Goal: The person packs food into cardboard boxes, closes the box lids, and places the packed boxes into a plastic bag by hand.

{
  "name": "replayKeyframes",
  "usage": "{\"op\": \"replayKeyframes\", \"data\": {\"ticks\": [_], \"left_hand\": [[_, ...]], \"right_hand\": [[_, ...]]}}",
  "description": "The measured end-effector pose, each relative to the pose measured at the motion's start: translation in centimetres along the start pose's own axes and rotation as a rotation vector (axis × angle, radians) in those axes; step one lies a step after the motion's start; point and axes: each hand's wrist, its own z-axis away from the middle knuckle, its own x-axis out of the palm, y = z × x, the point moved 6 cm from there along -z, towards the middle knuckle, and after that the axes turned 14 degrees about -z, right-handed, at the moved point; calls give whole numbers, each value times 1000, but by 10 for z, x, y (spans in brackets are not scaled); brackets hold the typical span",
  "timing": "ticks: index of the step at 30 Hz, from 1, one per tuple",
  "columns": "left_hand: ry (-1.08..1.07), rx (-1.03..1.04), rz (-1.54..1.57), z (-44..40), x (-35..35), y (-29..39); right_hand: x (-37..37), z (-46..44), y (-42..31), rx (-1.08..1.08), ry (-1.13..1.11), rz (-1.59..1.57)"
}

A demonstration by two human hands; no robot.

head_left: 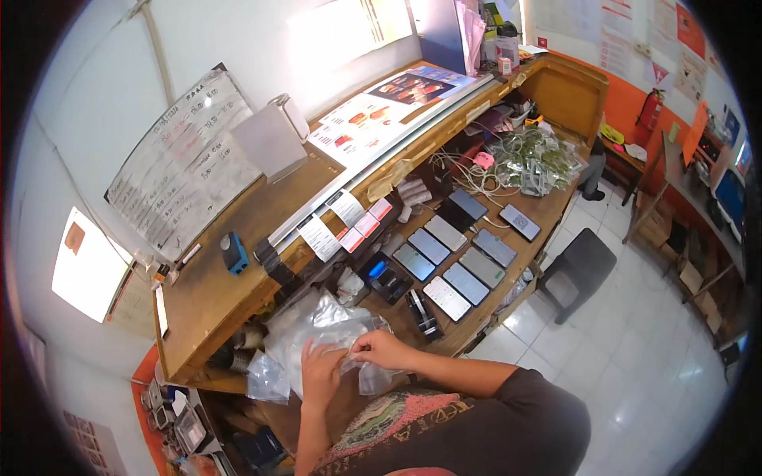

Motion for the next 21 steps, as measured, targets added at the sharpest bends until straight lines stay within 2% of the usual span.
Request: {"op": "replayKeyframes", "data": {"ticks": [2, 6, 8, 9, 11, 12, 14, 15, 17, 21], "left_hand": [[-156, -201, 406, 18, 32, -23], [-239, -322, 585, 19, 32, -22], [-433, -518, 634, 23, 36, -25], [-427, -513, 633, 21, 39, -25], [-80, -326, 588, 12, 28, -22], [-77, -323, 588, 10, 24, -19], [-52, -301, 678, 3, 12, -14], [-49, -299, 677, 5, 11, -15], [-207, -476, 759, 17, 22, -22], [-339, -574, 765, 34, 42, -23]], "right_hand": [[-9, 2, -16, -71, -18, 343], [-23, 3, -21, -57, -37, 324], [-23, 7, -42, -280, 3, 200], [-24, 8, -45, -287, 4, 204], [-20, 9, -43, -219, -75, 257], [-20, 8, -43, -222, -73, 260], [-15, 6, -24, -39, -142, 211], [-12, 6, -18, -42, -142, 214], [-8, 10, -29, -411, -127, 222], [-5, 15, -44, -289, -123, 175]]}}
